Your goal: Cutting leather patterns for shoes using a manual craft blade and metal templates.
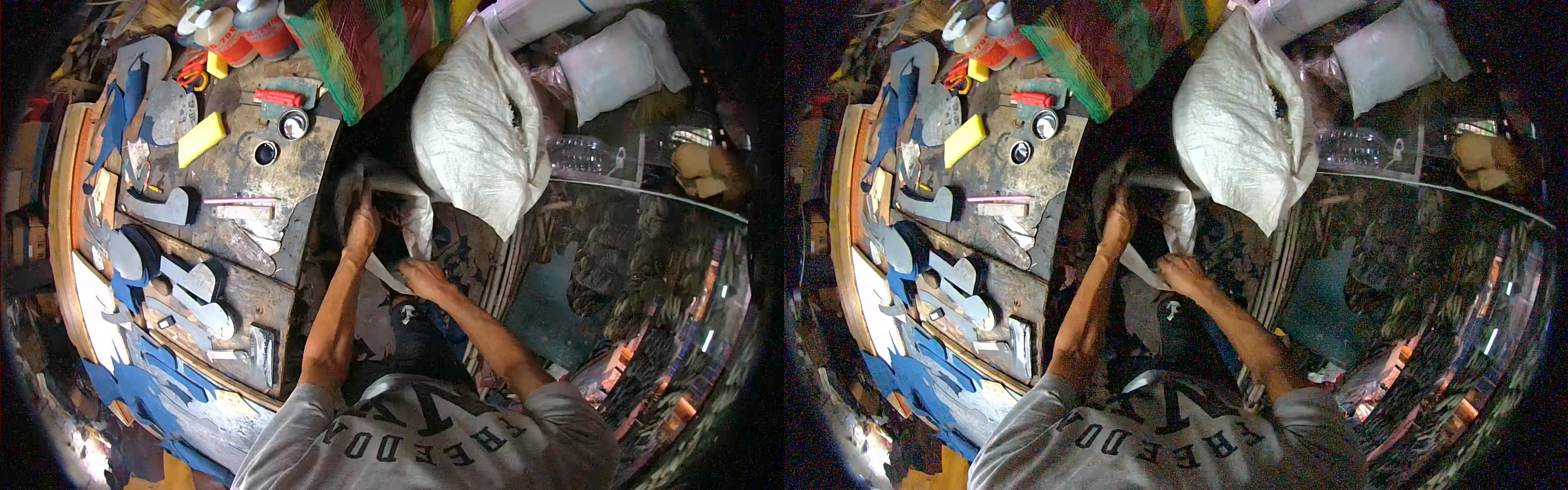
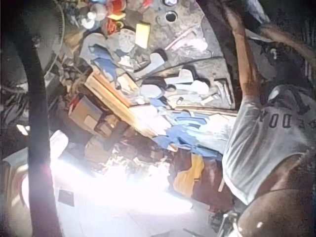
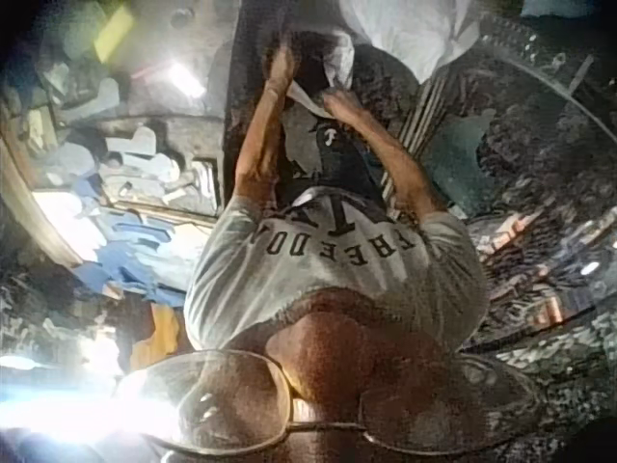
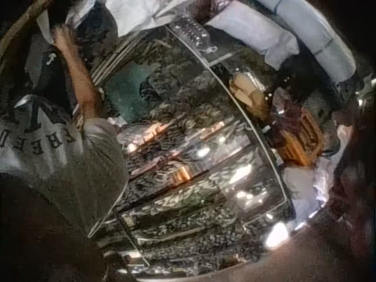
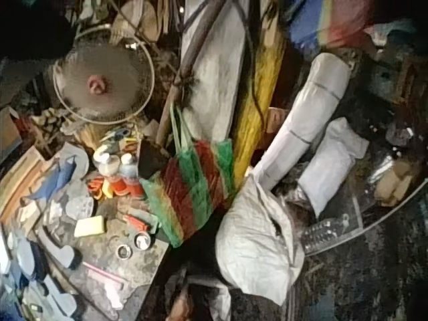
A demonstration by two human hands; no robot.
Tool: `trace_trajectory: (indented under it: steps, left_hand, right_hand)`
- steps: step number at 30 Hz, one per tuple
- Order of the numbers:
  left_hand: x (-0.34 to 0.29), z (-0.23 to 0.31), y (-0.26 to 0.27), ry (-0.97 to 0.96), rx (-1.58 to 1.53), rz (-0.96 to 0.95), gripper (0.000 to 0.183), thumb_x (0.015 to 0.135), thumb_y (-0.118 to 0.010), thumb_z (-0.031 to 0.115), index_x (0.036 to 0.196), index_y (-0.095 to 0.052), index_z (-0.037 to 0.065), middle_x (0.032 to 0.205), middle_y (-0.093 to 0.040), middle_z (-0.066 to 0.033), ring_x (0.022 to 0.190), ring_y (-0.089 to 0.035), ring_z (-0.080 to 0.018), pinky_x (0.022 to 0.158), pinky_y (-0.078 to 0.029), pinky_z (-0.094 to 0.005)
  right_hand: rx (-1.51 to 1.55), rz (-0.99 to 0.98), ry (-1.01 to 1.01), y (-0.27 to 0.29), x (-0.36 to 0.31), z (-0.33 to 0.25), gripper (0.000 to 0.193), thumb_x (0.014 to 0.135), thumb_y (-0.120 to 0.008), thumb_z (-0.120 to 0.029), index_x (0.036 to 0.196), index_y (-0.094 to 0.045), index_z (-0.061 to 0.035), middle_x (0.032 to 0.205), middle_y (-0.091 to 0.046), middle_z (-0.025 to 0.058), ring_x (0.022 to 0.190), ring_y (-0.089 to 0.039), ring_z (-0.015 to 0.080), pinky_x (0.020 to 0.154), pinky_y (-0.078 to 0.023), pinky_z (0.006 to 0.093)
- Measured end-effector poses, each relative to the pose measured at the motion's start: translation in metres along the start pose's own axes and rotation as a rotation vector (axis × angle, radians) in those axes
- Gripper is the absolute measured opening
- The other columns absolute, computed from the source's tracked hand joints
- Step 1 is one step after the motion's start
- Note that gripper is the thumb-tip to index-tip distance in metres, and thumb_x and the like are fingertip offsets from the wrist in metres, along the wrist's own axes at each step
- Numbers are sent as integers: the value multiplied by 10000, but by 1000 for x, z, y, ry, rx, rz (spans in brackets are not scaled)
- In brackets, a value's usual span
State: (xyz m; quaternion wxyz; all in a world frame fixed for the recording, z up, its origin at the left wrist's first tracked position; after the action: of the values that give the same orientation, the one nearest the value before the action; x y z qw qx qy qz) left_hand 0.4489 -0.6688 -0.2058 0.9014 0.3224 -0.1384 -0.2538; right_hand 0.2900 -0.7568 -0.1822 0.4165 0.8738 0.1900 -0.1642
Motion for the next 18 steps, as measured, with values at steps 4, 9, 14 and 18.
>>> trace_trajectory:
  steps: [4, 9, 14, 18]
  left_hand:
    - [5, 47, 15, 524, 188, -645, 647, 944, -452, 85, 1539, -208, 12, 1359, -478, -359, 1196, -565, -424, 999, -477, -441]
    - [-47, 9, 40, 134, 258, 16, 671, 932, -539, 171, 1542, -259, 155, 1108, -641, -287, 945, -653, -417, 825, -533, -482]
    - [-68, 64, 31, -241, 566, -31, 773, 882, -658, 383, 1526, -279, 183, 1380, -442, -300, 1046, -583, -487, 845, -514, -476]
    - [-97, 46, 51, 404, 252, -138, 823, 812, -715, 230, 1510, -296, 117, 1452, -360, -300, 1112, -545, -484, 846, -498, -526]
  right_hand:
    - [7, 289, -198, 14, -29, 32, 269, 823, -632, -99, 1085, -607, -44, 1060, -628, 191, 957, -632, 407, 768, -529, 492]
    - [-6, 449, -565, 46, -63, 71, 255, 856, -610, -116, 1096, -633, -32, 969, -668, 243, 898, -650, 423, 759, -524, 506]
    - [244, 680, -450, 63, -58, 74, 323, 863, -673, -193, 1117, -613, -3, 849, -661, 253, 801, -658, 433, 701, -514, 477]
    - [528, 668, -441, 91, -5, -9, 293, 883, -649, -133, 1162, -627, -44, 854, -666, 230, 794, -659, 399, 677, -516, 432]
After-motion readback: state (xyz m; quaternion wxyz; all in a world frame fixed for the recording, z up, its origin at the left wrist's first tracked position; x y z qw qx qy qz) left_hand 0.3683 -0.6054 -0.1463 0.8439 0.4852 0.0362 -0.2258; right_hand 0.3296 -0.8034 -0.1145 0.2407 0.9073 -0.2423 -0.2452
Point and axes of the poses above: each hand's wrist, its own x-axis towards the middle knuckle, its own y-axis out of the back of the hand, z = x × y, the point moved 7 cm from there along x, towards the middle knuckle
